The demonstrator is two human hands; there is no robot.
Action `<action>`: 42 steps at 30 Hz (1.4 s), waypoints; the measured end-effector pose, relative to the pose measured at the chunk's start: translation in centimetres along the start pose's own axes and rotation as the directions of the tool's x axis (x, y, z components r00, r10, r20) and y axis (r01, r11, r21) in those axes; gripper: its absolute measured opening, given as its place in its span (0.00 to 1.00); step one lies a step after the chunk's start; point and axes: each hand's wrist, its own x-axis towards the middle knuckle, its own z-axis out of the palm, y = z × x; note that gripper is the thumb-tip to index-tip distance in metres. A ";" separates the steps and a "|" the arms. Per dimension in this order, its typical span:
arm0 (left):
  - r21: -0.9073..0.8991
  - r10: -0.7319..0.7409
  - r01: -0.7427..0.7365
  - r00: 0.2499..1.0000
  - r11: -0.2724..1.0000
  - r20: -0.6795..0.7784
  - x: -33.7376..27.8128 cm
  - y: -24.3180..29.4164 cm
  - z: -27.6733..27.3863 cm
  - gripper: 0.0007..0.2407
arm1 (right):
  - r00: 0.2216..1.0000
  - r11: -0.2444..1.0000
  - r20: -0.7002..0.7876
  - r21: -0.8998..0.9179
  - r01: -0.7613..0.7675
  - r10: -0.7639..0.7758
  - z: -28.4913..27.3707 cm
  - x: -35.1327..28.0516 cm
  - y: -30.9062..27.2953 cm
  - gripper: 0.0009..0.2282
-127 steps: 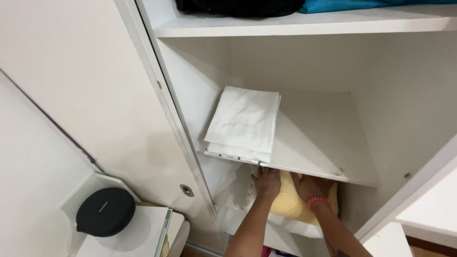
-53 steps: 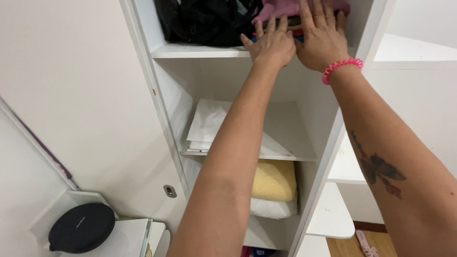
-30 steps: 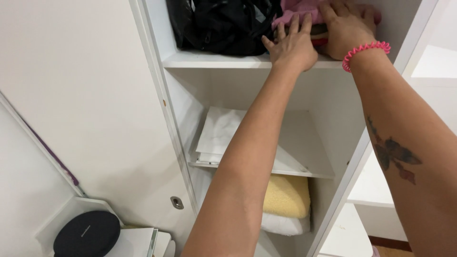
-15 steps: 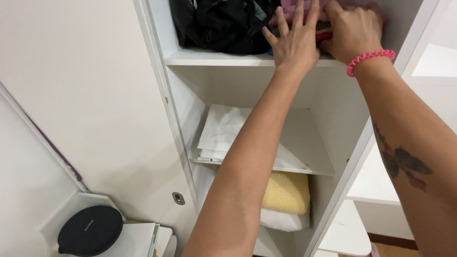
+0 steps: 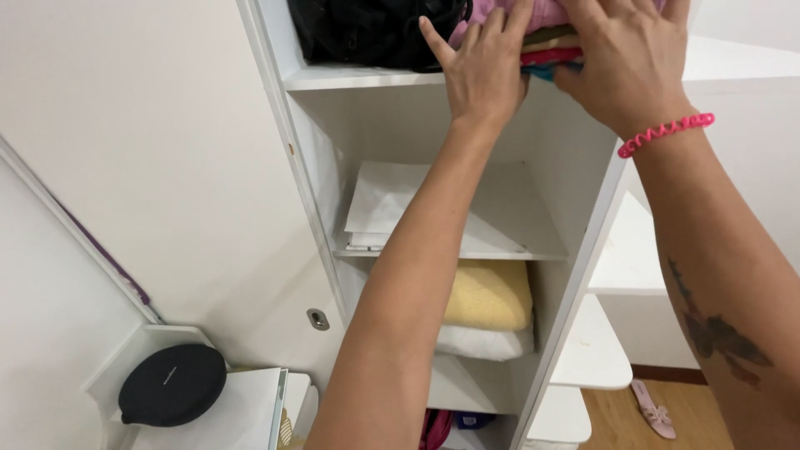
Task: The person retrieves folded clothes from a white closet shelf and places them on a bed. They then fold a beige t-shirt and a pink shirt on a pillow, smoothing the fabric and arranging the folded items.
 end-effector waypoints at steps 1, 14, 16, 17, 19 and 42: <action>-0.002 0.001 -0.001 1.000 1.000 0.002 -0.5 0.1 -0.2 0.39 | 1.000 1.000 0.002 -0.001 -0.002 0.002 -0.4 -0.1 -0.8 0.31; -0.770 -0.507 0.332 0.862 0.544 0.013 -3.7 -1.6 -3.9 0.37 | 0.990 0.989 -0.038 0.070 -0.132 0.135 -0.3 -3.5 -4.4 0.23; -0.788 -0.681 0.575 0.668 0.218 0.300 -3.4 -1.6 -4.2 0.47 | 0.985 0.984 -0.035 0.074 -0.163 0.166 -0.7 -4.3 -5.0 0.23; -0.776 -0.617 0.630 0.619 0.022 0.485 -3.4 -2.0 -3.0 0.46 | 0.985 0.982 -0.030 0.087 -0.167 0.170 -0.7 -4.8 -5.2 0.23; -0.716 -0.510 0.676 0.561 -0.172 0.652 -3.7 -2.1 -2.5 0.45 | 0.984 0.980 -0.022 0.098 -0.171 0.174 -0.9 -5.7 -5.4 0.23; -0.439 -0.041 0.779 0.472 -0.447 0.881 -8.9 -2.0 -4.7 0.27 | 0.275 -0.785 0.887 0.458 -0.416 0.372 -6.1 -9.4 -3.9 0.31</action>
